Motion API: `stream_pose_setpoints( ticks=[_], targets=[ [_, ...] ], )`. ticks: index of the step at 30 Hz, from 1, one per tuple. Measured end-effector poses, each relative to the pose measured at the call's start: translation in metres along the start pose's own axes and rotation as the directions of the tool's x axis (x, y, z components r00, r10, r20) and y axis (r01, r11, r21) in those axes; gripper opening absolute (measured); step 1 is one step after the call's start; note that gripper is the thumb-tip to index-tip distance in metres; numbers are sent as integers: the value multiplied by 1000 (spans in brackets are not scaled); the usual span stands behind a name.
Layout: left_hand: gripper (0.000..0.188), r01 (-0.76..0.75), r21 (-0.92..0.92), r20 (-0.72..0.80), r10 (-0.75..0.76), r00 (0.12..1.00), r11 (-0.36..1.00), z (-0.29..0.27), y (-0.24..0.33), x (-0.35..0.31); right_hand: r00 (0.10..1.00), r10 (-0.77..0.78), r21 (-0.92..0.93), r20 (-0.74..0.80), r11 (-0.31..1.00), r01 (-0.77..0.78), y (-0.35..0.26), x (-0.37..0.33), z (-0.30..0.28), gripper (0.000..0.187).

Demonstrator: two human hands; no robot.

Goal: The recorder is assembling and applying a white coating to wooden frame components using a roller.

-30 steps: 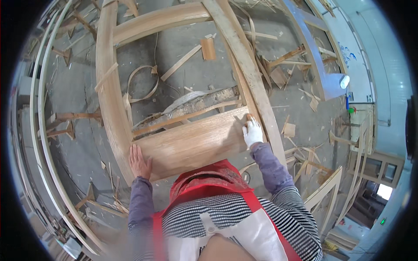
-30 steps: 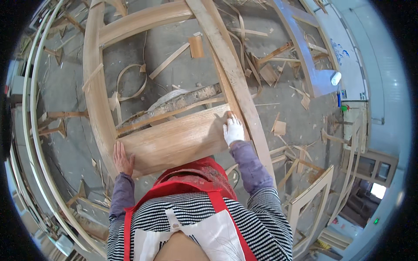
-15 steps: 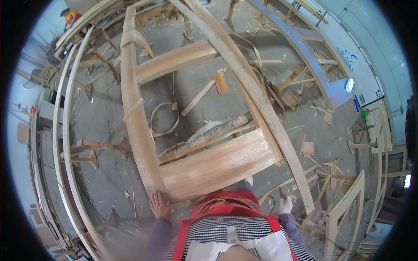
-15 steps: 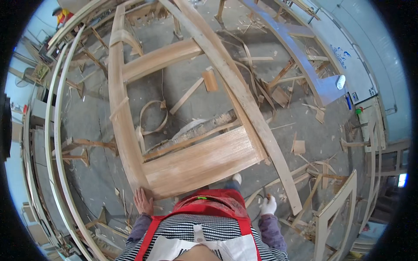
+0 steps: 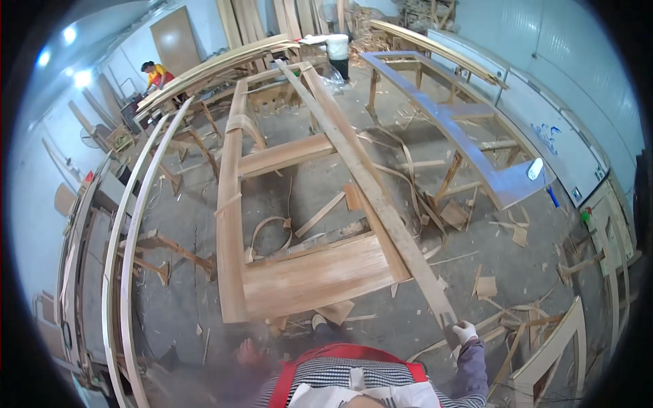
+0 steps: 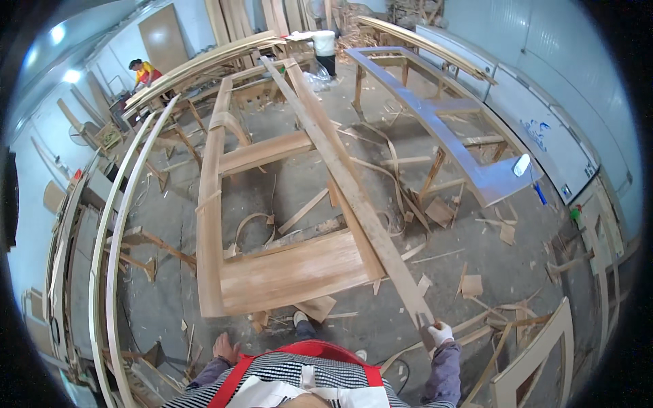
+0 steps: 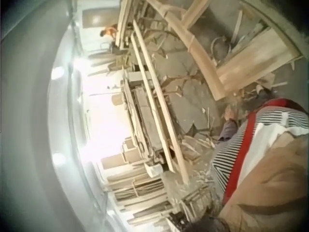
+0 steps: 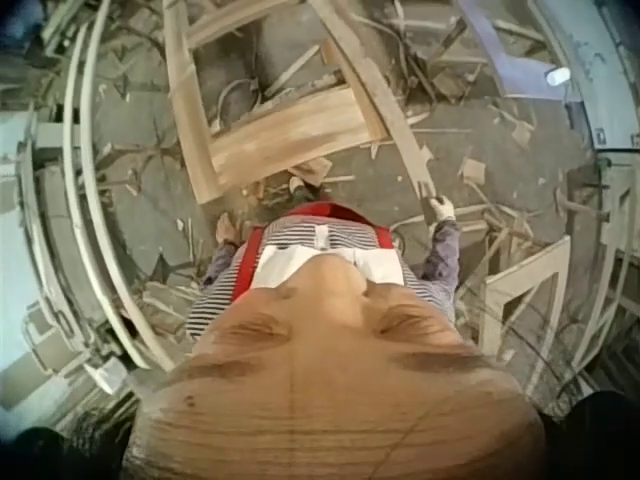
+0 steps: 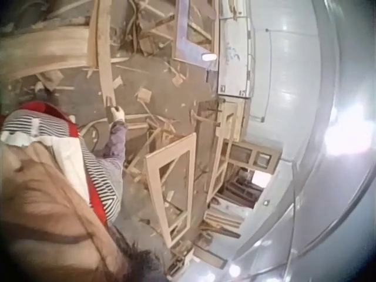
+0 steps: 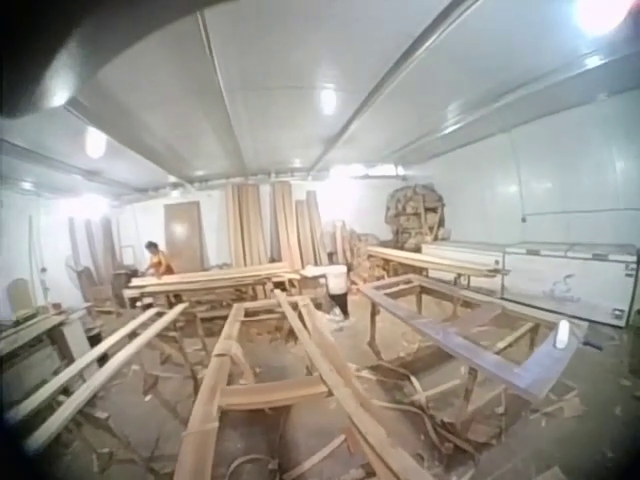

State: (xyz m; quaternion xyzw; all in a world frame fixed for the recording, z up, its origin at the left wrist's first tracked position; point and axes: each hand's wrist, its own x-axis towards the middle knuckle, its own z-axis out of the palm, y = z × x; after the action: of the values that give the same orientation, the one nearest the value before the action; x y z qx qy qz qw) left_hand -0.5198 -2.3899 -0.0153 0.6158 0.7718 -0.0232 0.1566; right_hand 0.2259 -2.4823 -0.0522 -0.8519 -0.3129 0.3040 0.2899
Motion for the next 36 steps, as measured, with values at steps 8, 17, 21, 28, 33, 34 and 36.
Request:
stream_pose_setpoints(
  ticks=[8, 17, 21, 28, 33, 34, 36],
  targets=[
    [59, -376, 26, 188, 365, 912, 926, 42, 31, -98, 921, 99, 212, 376, 959, -189, 26, -13, -52, 25],
    [47, -143, -277, 522, 274, 808, 950, 42, 83, -82, 902, -60, 314, 427, 946, -85, -84, -124, -103, 27],
    [52, -367, -451, 306, 527, 793, 814, 28, 141, -83, 874, -130, 369, 468, 928, -59, -125, -189, -78, 28],
    [49, -379, -764, 439, 851, 288, 522, -4, 215, -136, 844, -160, 508, 512, 849, -148, -165, -277, 0, 27],
    [45, 98, -860, 509, 857, 80, 501, -8, 197, -201, 816, -86, 509, 572, 817, -271, -150, -305, 68, 21],
    [45, 123, -849, 525, 847, 82, 514, -3, 187, -207, 811, -63, 533, 581, 783, -321, -144, -306, 84, 20],
    [36, 675, -636, 564, 822, 76, 374, 10, 163, -214, 812, -47, 562, 582, 745, -360, -129, -313, 114, 19]
  ],
)
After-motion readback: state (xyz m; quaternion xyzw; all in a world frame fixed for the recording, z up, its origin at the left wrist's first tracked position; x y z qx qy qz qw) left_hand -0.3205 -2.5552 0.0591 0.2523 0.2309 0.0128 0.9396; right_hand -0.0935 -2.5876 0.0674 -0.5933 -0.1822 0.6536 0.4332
